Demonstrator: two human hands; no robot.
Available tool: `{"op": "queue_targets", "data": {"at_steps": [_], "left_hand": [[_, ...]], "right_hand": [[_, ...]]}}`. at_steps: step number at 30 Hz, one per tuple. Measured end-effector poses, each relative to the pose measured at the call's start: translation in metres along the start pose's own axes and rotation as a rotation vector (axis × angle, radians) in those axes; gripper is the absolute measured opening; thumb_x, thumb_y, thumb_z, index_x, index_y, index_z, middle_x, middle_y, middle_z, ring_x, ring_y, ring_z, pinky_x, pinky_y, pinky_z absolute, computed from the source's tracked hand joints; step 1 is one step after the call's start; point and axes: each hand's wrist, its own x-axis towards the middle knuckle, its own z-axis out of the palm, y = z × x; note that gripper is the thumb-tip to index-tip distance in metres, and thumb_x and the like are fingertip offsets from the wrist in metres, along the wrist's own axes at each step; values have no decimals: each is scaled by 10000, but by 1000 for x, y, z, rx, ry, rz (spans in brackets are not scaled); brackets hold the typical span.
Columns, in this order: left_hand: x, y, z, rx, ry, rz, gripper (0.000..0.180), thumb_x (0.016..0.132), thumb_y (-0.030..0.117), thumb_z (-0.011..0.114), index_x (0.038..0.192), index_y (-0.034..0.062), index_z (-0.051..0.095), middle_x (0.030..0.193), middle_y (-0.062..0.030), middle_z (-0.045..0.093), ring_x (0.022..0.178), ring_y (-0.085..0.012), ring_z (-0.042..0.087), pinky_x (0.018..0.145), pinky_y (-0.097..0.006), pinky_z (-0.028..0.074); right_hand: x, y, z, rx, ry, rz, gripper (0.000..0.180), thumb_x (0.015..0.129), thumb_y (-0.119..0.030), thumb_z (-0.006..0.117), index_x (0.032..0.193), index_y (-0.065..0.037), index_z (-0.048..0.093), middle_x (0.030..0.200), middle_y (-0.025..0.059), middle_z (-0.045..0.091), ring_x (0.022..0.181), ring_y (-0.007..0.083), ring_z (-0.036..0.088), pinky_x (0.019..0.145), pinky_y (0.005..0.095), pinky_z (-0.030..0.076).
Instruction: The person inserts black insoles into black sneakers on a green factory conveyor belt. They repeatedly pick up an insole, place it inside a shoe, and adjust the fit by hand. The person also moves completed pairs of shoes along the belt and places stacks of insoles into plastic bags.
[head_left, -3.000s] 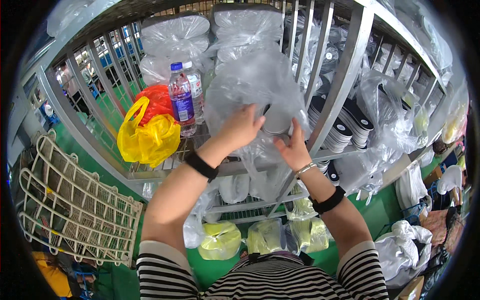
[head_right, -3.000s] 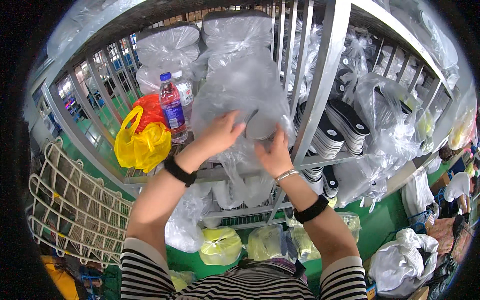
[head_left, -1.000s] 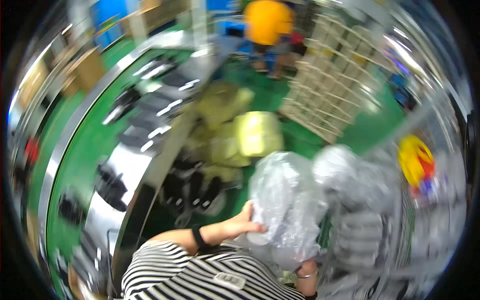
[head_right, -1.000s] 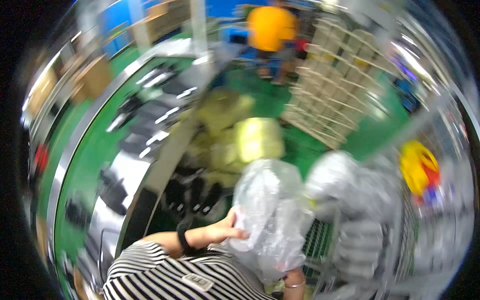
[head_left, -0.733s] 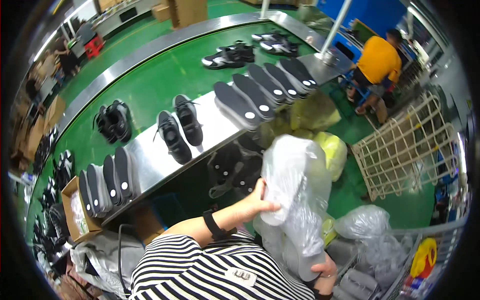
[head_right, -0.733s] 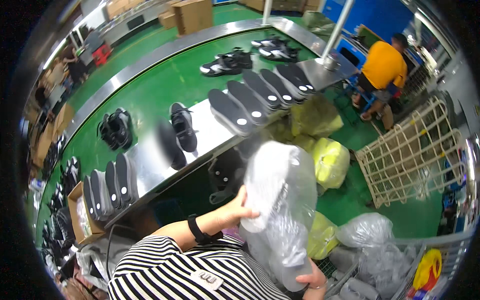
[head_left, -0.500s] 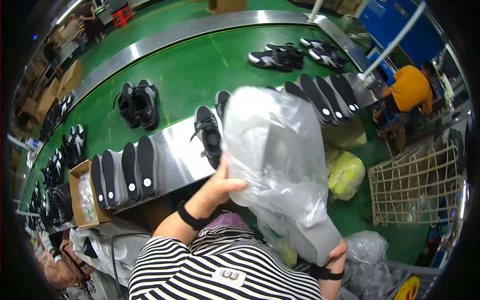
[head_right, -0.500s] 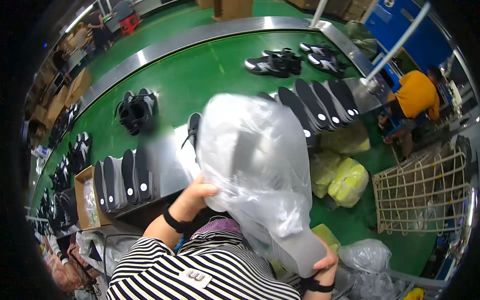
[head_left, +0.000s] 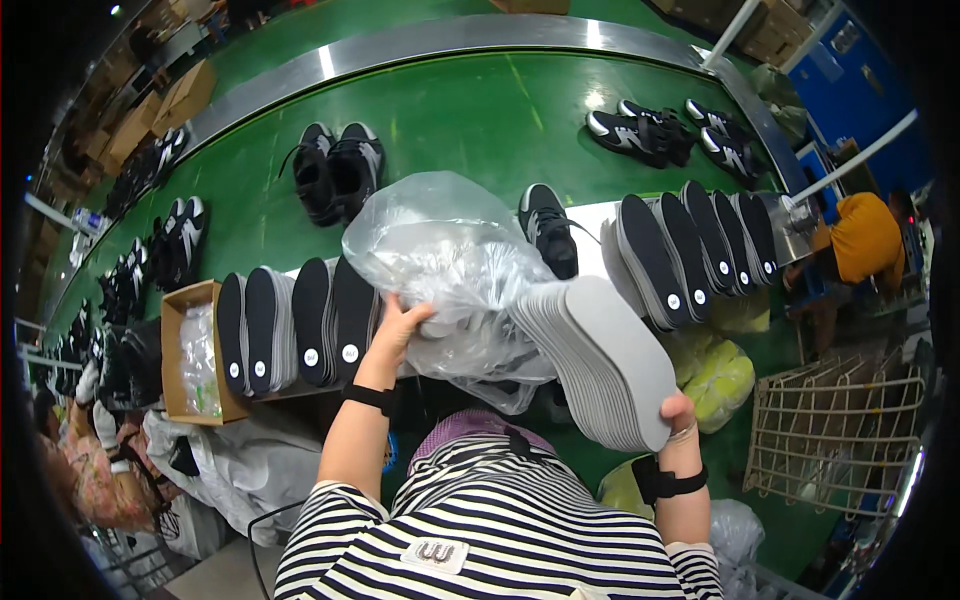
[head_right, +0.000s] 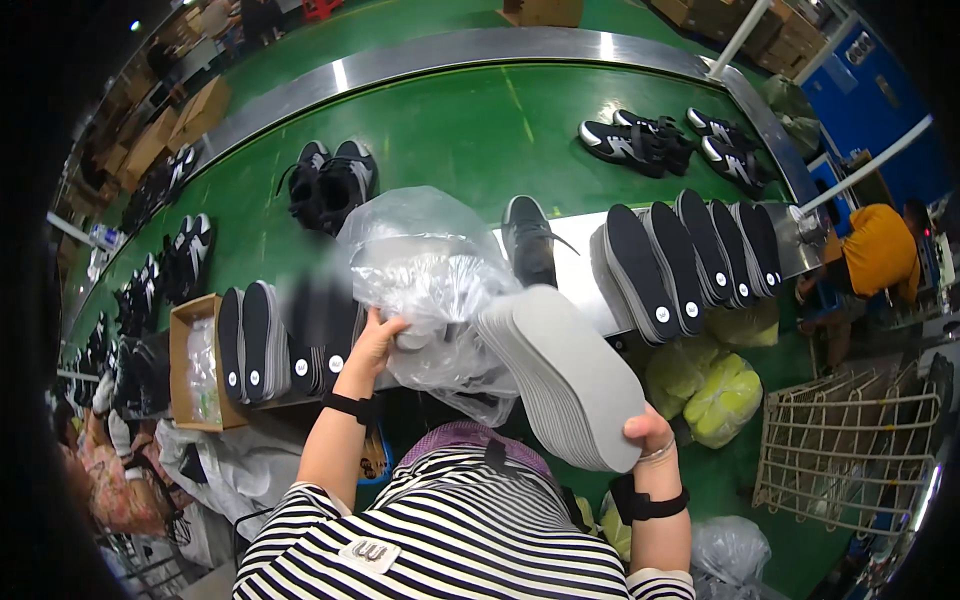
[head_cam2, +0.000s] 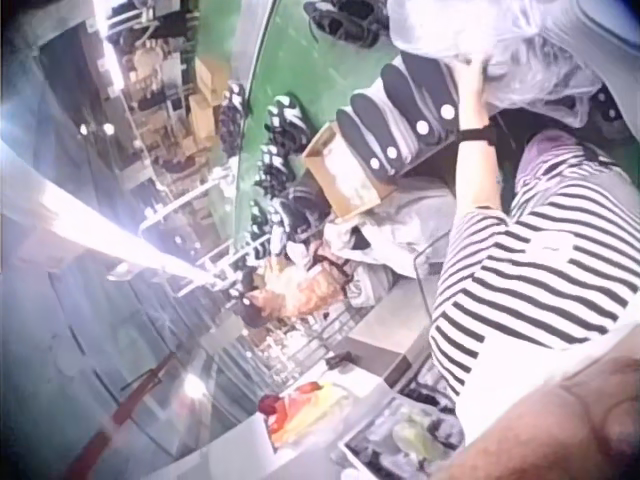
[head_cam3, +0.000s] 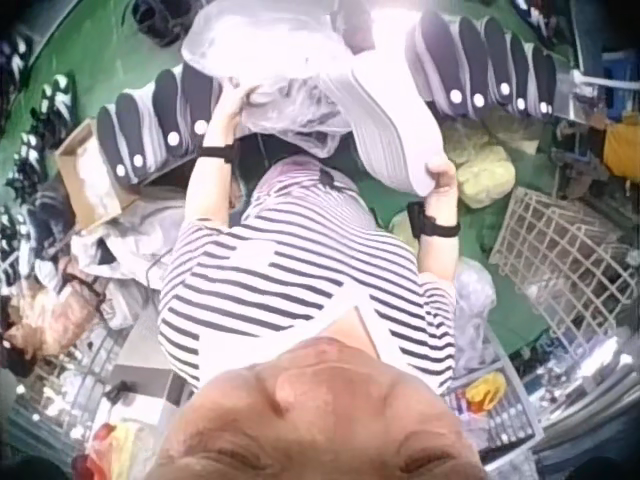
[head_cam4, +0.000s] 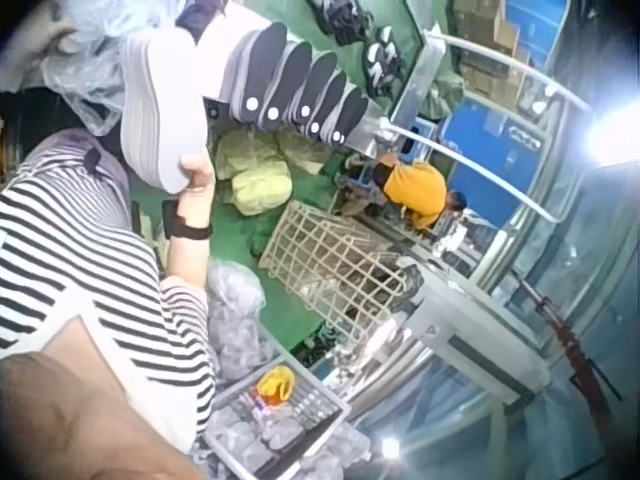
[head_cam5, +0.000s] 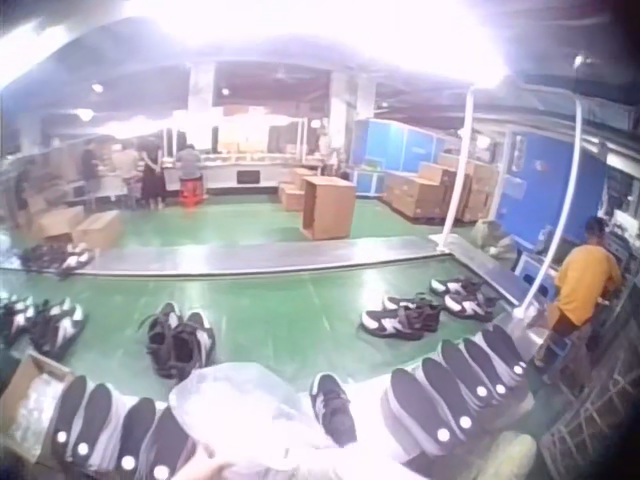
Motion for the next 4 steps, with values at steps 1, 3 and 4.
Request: {"op": "queue_targets", "data": {"at_steps": [1,3,4], "left_hand": [[-5,7,1,131,-11,-84,858,605,216,690,1277,24,192,1227,-205,363,1095,-293,410,883,-367,366],[-9,19,0,391,-29,-247,887,608,253,687,1294,21,175,1260,-231,335,1106,-308,407,885,-361,364],[-17,19,-1,385,-15,-241,887,608,253,687,1294,21,175,1260,-231,335,1106,-308,407,885,-361,364]], "right_hand": [[5,-1,8,28,-34,-10,767,531,-182,657,1200,56,369,1130,164,494,1009,266,507,893,340,389],[11,-7,24,85,-111,-31,763,541,-193,655,1204,50,367,1139,167,489,1014,274,505,897,347,389],[11,-5,22,147,-149,-29,772,540,-204,655,1212,38,362,1150,170,484,1028,301,498,914,363,380]]}}
